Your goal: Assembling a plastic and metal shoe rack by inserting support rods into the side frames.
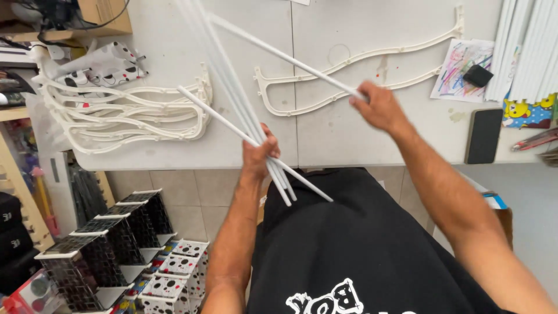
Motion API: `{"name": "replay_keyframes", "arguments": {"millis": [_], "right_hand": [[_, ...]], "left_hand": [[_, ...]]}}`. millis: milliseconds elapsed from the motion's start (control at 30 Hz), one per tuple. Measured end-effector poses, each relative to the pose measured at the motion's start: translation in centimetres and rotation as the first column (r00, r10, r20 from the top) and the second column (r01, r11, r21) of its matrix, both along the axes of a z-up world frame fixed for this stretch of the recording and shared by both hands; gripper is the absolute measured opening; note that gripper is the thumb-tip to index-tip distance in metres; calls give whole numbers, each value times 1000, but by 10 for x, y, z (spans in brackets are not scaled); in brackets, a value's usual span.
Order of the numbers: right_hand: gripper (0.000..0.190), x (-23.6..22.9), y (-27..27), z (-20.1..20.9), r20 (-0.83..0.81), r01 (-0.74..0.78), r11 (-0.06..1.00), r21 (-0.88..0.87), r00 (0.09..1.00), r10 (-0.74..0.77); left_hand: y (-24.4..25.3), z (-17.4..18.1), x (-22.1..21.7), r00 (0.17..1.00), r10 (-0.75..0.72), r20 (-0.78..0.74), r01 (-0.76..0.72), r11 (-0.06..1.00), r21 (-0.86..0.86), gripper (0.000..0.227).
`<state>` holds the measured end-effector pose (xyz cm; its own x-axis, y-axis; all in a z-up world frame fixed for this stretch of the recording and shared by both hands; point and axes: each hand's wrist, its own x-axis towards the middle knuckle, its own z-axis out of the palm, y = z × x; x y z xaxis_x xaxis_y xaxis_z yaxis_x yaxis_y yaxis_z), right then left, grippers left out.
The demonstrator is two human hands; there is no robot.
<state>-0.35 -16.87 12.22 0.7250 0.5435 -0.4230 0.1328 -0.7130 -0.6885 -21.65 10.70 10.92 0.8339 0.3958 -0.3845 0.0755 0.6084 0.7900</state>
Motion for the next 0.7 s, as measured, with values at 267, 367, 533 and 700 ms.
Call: {"name": "replay_keyframes", "arguments": {"millis": [267, 367, 533, 700], "right_hand": [[31, -160, 78, 31, -436, 302, 892, 337, 890, -136], [31, -177, 113, 24, -443, 333, 866, 373, 884, -149], [29, -184, 170, 134, -416, 374, 823, 428, 890, -188], [34, -199, 184, 184, -413, 389, 804, 450, 888, -199]], "left_hand": [[-3, 17, 11, 995, -95, 3, 95, 994, 62, 31], [19, 44, 40, 997, -78, -3, 77, 986, 149, 27], [50, 91, 56, 996, -16, -90, 44, 949, 313, 35], [57, 108, 42, 993, -115, -4, 114, 980, 161, 39]]}}
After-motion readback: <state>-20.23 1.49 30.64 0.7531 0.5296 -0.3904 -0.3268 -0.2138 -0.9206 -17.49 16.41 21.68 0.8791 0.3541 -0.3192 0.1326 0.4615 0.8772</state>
